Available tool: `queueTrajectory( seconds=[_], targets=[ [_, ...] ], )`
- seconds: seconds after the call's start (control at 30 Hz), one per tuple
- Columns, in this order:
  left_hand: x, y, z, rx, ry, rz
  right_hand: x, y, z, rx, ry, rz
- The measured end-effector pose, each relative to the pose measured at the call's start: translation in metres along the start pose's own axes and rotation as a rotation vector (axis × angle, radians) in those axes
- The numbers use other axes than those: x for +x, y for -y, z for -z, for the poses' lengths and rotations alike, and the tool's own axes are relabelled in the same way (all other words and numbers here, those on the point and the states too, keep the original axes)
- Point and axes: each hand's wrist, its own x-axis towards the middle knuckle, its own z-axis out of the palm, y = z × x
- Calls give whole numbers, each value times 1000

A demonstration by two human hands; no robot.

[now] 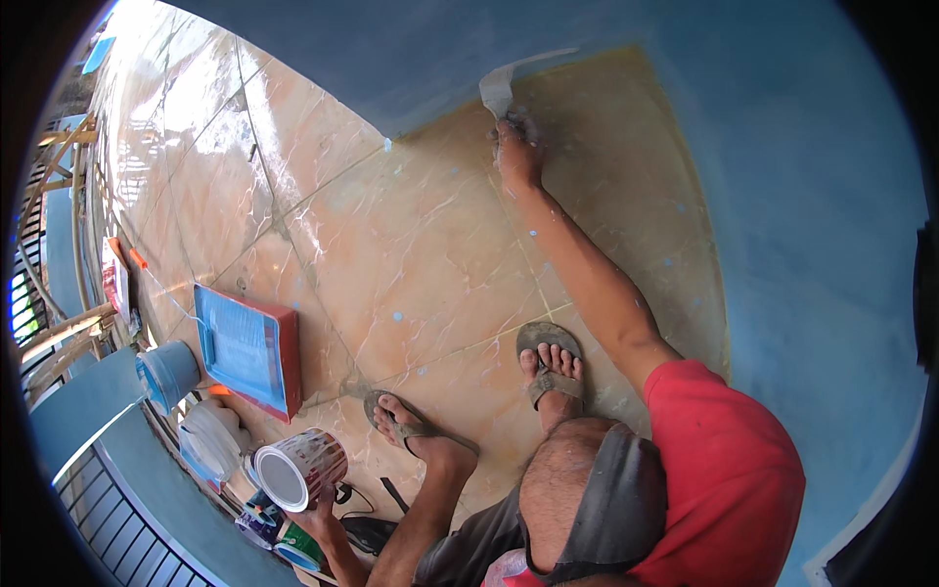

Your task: The person paints the lower edge of a wall where it meets the tiled floor using a paintbrush and a small container of white paint. They repeatedly dip the brush and apply paint along the baseboard area, moving around the room to cover different sections.

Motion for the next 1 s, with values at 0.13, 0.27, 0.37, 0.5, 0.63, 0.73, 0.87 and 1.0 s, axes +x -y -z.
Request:
queueTrajectory(
  seconds=[0.13, 0.27, 0.37, 0.5, 0.63, 0.73, 0.87, 1.0],
  targets=[
    [0, 1, 0, -11, 28, -7, -20, -15, -16, -85, 36, 74],
    [-1, -6, -4, -14, 15, 28, -44, -23, -28, -248, 115, 104],
    [-2, -12, -8, 1, 11, 24, -61, -28, -42, -261, 131, 127],
    [-1, -15, -12, 26, 17, -18, -79, -32, -60, -349, 246, 107],
    [-5, -13, -10, 39, -5, 55, -99, -34, -77, -365, 294, 105],
    [-10, -7, -11, -6, -42, 68, -114, -35, -87, -317, 352, 42],
    [-12, 3, -9, 52, -53, -30, -118, -34, -87, -417, 429, 69],
    [-15, 9, -6, 68, -62, -24, -90, -25, -69, -358, 419, 32]
  ],
)
